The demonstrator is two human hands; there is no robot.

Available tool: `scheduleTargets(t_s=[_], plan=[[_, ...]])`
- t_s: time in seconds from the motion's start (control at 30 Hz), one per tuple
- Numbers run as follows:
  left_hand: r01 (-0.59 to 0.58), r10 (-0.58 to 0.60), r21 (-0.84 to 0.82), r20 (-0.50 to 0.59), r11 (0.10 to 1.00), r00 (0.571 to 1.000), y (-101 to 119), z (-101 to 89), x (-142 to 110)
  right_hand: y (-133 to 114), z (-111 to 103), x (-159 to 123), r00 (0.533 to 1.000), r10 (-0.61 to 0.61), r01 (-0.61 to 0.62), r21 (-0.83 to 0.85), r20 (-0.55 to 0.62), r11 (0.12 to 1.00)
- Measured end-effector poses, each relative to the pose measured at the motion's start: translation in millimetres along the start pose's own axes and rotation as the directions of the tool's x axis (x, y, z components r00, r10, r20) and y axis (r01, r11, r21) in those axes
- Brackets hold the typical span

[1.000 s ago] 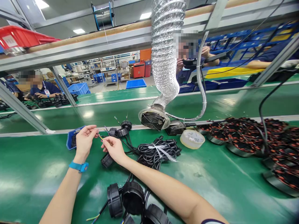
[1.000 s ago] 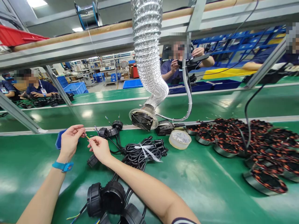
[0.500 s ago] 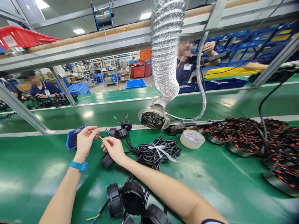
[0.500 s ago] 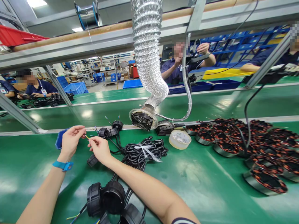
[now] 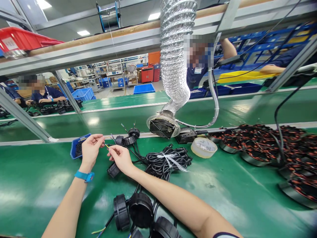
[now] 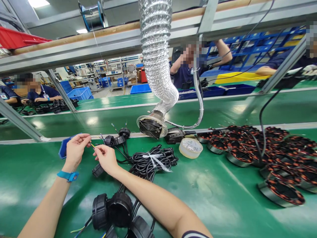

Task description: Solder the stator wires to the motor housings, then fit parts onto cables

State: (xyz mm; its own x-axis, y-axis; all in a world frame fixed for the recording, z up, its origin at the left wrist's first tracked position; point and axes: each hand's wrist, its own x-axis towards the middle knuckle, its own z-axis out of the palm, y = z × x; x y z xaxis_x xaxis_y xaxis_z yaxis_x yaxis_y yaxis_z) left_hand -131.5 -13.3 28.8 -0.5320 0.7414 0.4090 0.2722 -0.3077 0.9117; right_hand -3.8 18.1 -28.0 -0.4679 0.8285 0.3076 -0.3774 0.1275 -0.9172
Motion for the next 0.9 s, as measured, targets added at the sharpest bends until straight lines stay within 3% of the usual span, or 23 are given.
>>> scheduleTargets(t_s=[0.9], plan=[[0.060, -0.059, -0.098, 0.012, 0.993, 0.998, -5.5, 0.0, 2.0, -1.0, -0.4, -0.3, 1.000, 0.000, 0.000, 0.015, 0.000, 1.000]])
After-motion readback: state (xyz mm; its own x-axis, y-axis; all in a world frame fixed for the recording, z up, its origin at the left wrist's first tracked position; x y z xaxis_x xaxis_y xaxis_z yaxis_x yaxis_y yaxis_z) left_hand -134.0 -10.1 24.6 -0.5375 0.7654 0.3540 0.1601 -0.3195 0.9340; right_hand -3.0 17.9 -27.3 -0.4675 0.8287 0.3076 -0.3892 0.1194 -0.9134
